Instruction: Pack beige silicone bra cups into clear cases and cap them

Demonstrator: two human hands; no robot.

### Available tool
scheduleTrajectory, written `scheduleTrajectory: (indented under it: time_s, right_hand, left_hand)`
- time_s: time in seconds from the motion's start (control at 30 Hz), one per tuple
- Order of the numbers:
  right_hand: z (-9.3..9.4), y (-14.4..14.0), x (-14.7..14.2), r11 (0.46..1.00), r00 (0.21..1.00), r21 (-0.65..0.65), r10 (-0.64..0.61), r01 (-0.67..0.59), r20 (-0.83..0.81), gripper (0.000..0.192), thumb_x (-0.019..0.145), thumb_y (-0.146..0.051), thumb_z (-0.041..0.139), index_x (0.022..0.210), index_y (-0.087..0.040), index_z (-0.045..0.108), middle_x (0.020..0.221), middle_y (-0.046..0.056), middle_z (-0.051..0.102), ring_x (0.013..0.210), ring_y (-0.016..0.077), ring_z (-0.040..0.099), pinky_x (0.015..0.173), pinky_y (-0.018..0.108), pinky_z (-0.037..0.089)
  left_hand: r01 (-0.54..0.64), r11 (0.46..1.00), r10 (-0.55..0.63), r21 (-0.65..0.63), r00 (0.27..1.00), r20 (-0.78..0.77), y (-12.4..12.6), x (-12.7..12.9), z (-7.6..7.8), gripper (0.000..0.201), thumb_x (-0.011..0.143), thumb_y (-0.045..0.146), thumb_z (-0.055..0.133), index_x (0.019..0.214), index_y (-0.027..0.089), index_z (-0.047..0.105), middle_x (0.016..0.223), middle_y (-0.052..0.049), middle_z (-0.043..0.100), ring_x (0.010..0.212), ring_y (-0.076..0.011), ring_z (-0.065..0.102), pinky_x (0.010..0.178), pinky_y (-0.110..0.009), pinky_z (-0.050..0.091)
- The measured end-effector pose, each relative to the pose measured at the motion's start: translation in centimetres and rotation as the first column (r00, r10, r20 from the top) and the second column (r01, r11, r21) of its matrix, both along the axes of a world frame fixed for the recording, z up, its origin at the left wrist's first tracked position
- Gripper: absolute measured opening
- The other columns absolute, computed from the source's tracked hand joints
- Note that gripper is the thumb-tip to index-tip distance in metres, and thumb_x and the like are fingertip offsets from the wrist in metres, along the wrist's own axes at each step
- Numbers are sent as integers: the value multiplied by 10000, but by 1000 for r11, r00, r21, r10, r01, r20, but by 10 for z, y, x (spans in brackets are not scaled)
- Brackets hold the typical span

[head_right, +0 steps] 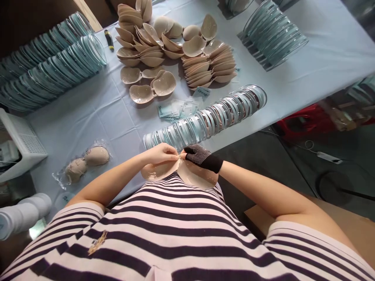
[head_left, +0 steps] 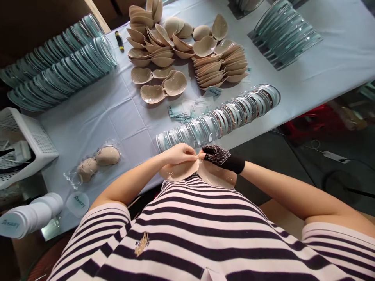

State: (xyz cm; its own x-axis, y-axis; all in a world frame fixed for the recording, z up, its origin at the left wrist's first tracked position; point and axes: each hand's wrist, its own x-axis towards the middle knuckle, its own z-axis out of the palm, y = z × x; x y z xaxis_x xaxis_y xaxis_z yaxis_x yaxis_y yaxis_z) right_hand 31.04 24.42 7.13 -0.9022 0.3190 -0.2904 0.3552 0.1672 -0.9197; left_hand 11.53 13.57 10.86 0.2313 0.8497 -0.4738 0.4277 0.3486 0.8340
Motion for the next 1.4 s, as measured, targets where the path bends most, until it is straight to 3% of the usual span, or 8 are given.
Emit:
scheduleTrajectory:
  time_s: [0.17, 0.43, 0.7, 0.8, 0.9, 0.97, 1.23, 1.4]
  right_hand:
    - [8, 1, -2, 995, 993, 74, 61, -69, 105, 240, 820, -375, 558, 746, -172, 664, 677, 16, 634, 665, 164, 563, 626, 274, 412]
    - [-7, -17, -5, 967, 996, 239, -85, 82, 3, 165, 817, -301, 569, 750, -173, 647, 707, 34, 667, 658, 157, 575, 645, 266, 427]
    - [-10, -28, -9, 894, 943, 300, -321, 333, -91, 233, 876, -339, 475, 741, -188, 591, 762, 75, 657, 742, 186, 582, 731, 312, 442]
    - [-9, -18, -8, 992, 993, 50, -118, 117, 13, 251, 843, -384, 516, 712, -179, 576, 669, 13, 582, 657, 146, 516, 637, 274, 405]
    - [-4, -6, -6, 972, 984, -176, 167, -154, 61, 278, 791, -431, 581, 690, -173, 563, 603, -37, 487, 594, 111, 426, 560, 242, 342]
    - [-2, -1, -7, 964, 978, -191, 202, -187, 59, 278, 773, -429, 593, 675, -174, 546, 597, -46, 459, 592, 104, 406, 554, 238, 325]
    - [-7, -13, -15, 995, 999, 97, 25, -29, 36, 161, 781, -310, 563, 691, -178, 574, 639, -12, 577, 627, 132, 502, 606, 255, 375]
    - [-18, -29, -9, 942, 967, 215, -252, 256, -47, 181, 849, -314, 506, 739, -193, 585, 734, 36, 656, 700, 164, 571, 683, 283, 435]
  left_hand:
    - [59, 998, -60, -17, 995, -78, 0, 3, 3, 278, 835, 397, 589, 802, 168, 742, 737, -1, 665, 731, -149, 575, 654, -249, 386]
    - [54, 998, -56, -12, 978, -200, 3, 8, -1, 273, 825, 365, 574, 702, 159, 705, 635, 15, 597, 634, -127, 513, 593, -257, 330]
    - [-195, 979, 198, 64, 979, -40, -3, 11, -22, 284, 861, 348, 532, 771, 151, 715, 721, -3, 664, 711, -139, 573, 665, -240, 394]
    - [-6, 995, 16, 96, 995, -97, -2, 7, -16, 296, 870, 387, 553, 795, 164, 732, 750, -6, 675, 720, -139, 573, 667, -240, 383]
    - [241, 970, -232, 36, 957, -172, 2, 0, -1, 276, 848, 402, 594, 748, 179, 722, 674, 14, 624, 645, -122, 521, 611, -244, 333]
    - [275, 961, -267, 14, 943, -198, 6, -2, 7, 271, 838, 391, 598, 701, 179, 697, 619, 23, 573, 603, -113, 479, 582, -251, 302]
    - [139, 984, -152, -109, 980, -127, 8, -1, 2, 216, 754, 325, 632, 617, 160, 649, 543, 33, 502, 548, -104, 433, 546, -251, 289]
    - [-57, 996, 54, -68, 997, -45, 0, 9, -18, 304, 832, 402, 559, 739, 152, 706, 648, 10, 615, 643, -130, 531, 618, -245, 379]
